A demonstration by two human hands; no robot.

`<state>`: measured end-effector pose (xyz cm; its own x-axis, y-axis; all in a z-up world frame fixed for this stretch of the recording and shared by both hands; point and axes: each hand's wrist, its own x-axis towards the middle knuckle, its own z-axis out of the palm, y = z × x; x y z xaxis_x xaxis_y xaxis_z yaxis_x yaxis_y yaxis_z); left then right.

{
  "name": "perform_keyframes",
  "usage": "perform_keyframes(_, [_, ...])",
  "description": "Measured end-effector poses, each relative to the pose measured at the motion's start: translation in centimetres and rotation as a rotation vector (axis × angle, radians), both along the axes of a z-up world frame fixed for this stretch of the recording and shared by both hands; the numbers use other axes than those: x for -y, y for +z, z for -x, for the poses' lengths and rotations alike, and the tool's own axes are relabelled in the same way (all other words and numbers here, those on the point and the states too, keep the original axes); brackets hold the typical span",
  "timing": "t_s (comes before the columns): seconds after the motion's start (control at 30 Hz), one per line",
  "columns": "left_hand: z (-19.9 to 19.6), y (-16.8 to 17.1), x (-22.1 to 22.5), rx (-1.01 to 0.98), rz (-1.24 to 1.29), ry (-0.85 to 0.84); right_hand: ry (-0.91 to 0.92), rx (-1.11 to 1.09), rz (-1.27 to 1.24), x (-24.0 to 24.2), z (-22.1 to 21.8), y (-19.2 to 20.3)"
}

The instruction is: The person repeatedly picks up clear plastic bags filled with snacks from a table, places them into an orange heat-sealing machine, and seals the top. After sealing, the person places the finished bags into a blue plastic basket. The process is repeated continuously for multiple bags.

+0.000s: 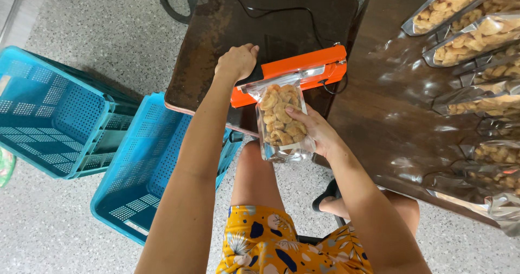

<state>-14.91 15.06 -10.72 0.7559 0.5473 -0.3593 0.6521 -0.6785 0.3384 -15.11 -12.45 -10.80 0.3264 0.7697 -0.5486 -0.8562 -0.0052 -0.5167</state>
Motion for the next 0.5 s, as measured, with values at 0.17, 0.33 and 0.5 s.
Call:
perform_keyframes(0.17, [-0.10, 0.24, 0.03, -0.013, 0.008, -0.006, 0.000, 0.000, 0.036, -0.05, -0.15, 0.06])
perform_keyframes(0.33, [-0.14, 0.33, 0.08, -0.025, -0.002, -0.023, -0.004, -0.008, 0.017, -0.06, -0.13, 0.13])
perform_keyframes(0.5, [-0.18, 0.49, 0.20, -0.050, 0.009, -0.006, 0.008, 0.031, 0.061, -0.02, -0.14, 0.40])
